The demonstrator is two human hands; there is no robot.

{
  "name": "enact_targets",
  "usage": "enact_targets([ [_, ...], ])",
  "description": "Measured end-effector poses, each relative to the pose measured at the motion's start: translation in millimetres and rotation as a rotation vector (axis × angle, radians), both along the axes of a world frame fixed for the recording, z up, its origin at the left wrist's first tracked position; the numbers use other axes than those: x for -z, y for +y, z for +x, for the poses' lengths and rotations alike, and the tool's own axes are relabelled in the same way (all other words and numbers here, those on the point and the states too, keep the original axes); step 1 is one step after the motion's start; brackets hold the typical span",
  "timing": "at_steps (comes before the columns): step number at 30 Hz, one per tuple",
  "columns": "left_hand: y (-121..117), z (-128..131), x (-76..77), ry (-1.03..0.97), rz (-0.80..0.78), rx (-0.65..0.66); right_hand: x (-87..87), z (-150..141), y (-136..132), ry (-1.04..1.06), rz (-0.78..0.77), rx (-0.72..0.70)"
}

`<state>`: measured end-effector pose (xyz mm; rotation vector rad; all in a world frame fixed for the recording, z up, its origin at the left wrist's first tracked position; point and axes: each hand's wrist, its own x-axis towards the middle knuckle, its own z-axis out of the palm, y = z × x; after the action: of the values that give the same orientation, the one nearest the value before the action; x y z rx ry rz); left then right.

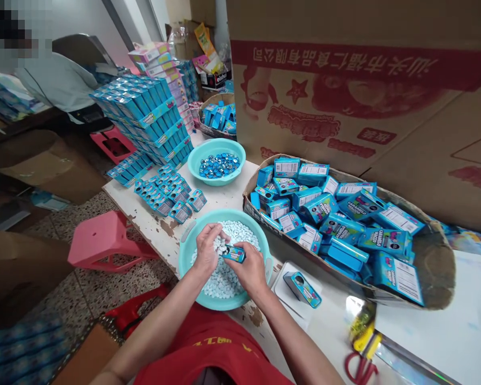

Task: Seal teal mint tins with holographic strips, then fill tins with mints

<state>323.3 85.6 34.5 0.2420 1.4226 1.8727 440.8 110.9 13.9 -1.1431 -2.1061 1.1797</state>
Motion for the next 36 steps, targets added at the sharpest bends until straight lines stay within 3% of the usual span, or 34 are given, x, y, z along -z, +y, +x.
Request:
enact_targets([
  [12, -6, 8, -2.0, 0.149, -0.016, 0.045, 0.2, 0, -3, 0.023, -0.039, 0.028],
  [16, -6, 8, -4.0, 0.179, 0.008, -0.012, -5.2, 1, -6, 0.056, 0.003, 0.038],
  [23, 1, 7, -0.3, 0.085, -0.051, 0.042, 3.2, -1, -6, 0.063, -0.026, 0.028],
  [32, -7, 11, -10.3, 0.079, 0.021, 0.152, 1.8, -3, -3, 0.126, -0.088, 0.050],
  [36, -7, 5, -16.2, 0.055, 0.065, 0.068, -7.2, 7, -3, 0.161, -0.098, 0.063],
])
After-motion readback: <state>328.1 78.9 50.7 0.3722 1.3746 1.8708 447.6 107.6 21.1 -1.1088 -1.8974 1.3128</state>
